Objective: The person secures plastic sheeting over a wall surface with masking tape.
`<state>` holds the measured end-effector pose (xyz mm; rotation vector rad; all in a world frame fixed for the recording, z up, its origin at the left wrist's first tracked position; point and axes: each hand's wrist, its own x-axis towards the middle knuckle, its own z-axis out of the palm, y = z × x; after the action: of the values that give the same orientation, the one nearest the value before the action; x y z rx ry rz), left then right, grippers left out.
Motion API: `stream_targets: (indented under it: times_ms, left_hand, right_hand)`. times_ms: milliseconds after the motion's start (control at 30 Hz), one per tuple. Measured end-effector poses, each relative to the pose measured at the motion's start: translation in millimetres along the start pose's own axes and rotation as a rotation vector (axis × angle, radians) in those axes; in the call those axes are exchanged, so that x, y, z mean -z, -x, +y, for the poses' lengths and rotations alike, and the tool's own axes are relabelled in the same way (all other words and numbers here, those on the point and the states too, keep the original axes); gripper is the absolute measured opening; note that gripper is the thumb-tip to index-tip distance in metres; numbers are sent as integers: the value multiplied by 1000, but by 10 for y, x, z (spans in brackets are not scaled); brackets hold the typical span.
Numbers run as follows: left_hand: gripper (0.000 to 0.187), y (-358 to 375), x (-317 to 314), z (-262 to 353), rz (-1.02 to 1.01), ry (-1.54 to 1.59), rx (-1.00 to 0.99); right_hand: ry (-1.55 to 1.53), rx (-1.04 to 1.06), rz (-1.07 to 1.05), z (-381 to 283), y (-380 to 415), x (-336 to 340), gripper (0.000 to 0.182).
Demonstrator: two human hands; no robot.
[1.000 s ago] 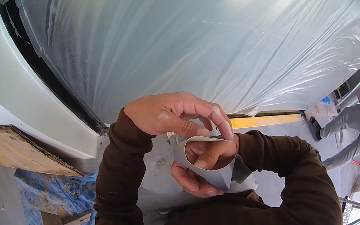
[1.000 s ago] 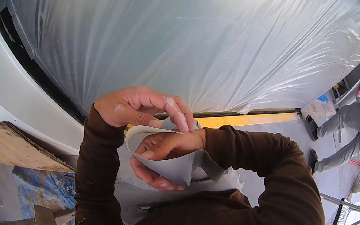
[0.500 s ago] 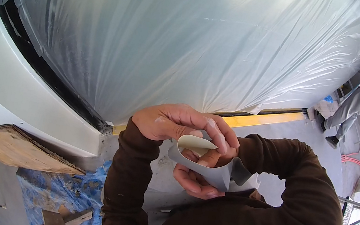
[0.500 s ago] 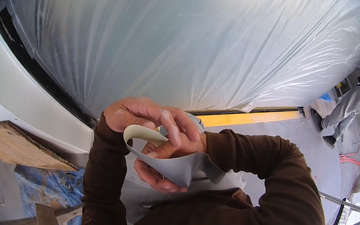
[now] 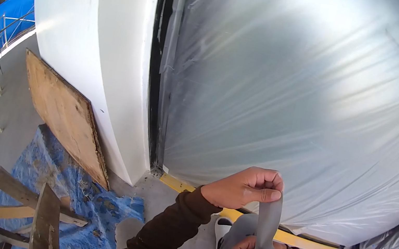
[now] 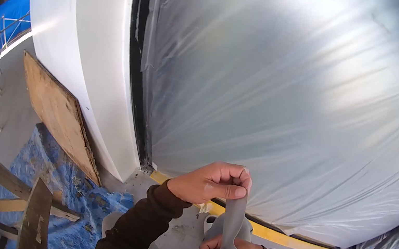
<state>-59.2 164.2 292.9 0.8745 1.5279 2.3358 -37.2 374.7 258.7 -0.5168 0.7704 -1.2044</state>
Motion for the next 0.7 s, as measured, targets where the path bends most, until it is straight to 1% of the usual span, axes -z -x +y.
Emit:
stream_targets:
  times_ms: [33,67,100,167,200,233,300,333,400,433,500,533,567,600,633,667,700]
  left_hand:
    - [15,30,-33,130,32,-123,-68]
    - [13,81,-59,268,56,-245,-123]
    - [13,141,-97,410,86,-270,-142]
    - [13,206,-207,667,205,-549,-399]
    - [14,231,-242,767,280,-569,-474]
    - [14,262,-268,879,282,-580,-480]
    - [13,338,-283,1112,381,-685,-581]
    - [13,371,-285,1197,382,-691,-582]
    - [11,444,-278,1326,477,-830,-537]
    - [11,481,-254,1356,478,-839,-536]
    - [9,537,-167,1385,695,-1007,-515]
    - [9,562,-105,1387,689,-1020,-517]
    - [9,583,-36,1385,798,-1087,-514]
    - [8,602,5,1402,906,-1152,-511]
    - [8,617,19,1437,897,-1165,-515]
    - [8,630,29,1469,928,-1159,-497]
    - [8,642,38,1507,960,-1153,-479]
  right_hand:
    - [-34,24,46,20,28,23,50]
    - [21,-12,120,-15,59,17,50]
    - [69,-30,201,-51,84,22,49]
    - [138,-14,140,-159,91,110,49]
    - [178,15,102,-186,120,153,50]
    - [188,15,95,-134,211,249,50]
    - [309,-53,251,-27,335,397,66]
    - [312,-51,246,-36,331,374,66]
    - [-54,169,224,-83,296,205,89]
    - [-52,171,217,-57,332,183,89]
    - [271,294,331,29,434,175,110]
    - [169,240,361,27,412,144,81]
    - [175,254,352,-11,417,93,81]
    - [247,209,336,-61,434,31,55]
    - [318,163,322,-96,451,17,35]
    - [462,3,351,-6,491,233,58]
    - [467,14,348,64,569,305,58]
